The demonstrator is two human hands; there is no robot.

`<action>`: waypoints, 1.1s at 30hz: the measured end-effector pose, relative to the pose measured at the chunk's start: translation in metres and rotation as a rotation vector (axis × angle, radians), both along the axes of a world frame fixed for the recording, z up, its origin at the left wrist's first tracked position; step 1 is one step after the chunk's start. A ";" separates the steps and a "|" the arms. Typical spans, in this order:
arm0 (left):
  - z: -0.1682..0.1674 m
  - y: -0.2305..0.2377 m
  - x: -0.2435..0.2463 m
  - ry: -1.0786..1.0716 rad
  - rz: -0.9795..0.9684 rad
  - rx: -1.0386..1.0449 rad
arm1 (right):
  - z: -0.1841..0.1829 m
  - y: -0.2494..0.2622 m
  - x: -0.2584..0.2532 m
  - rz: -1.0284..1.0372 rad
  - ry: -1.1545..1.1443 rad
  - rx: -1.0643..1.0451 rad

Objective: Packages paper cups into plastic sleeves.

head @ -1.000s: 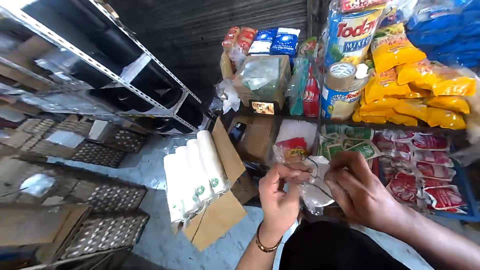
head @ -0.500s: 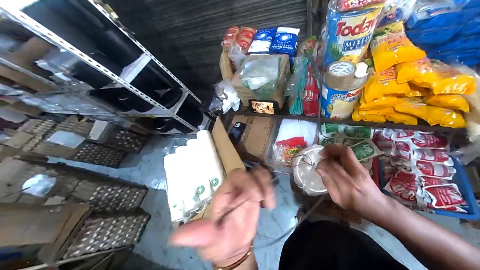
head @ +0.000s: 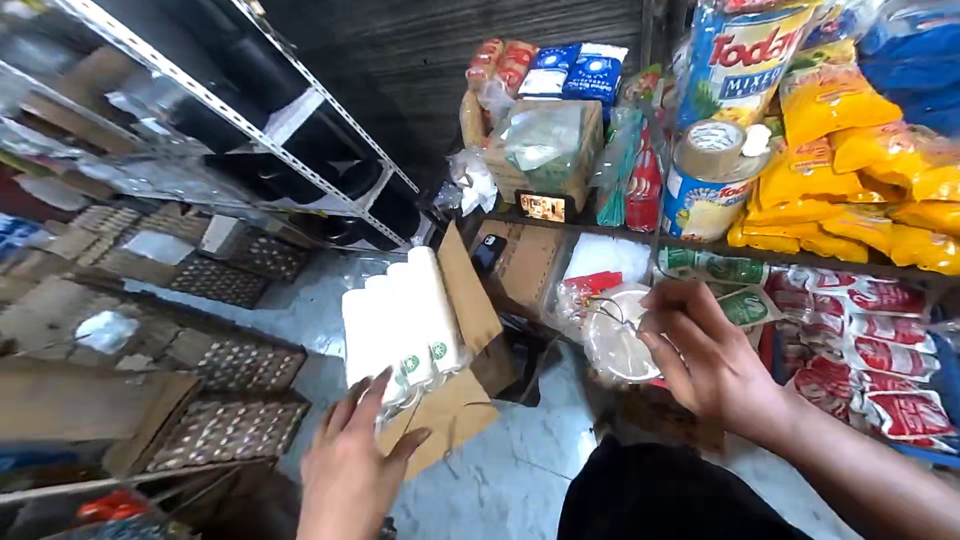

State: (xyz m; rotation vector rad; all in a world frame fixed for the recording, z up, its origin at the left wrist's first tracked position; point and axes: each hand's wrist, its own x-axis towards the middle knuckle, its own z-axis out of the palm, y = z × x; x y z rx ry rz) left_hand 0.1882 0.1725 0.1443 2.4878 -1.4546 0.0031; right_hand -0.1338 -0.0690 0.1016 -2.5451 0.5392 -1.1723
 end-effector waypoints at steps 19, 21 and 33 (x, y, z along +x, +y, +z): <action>-0.026 -0.108 -0.133 1.303 -0.473 -0.567 | -0.022 0.032 -0.004 0.161 -0.049 0.067; -0.023 -0.108 -0.133 1.288 -0.499 -0.578 | -0.027 0.035 -0.006 0.192 -0.065 0.064; -0.031 -0.079 -0.153 1.453 -0.633 -0.275 | -0.021 0.058 -0.045 0.447 -0.006 0.366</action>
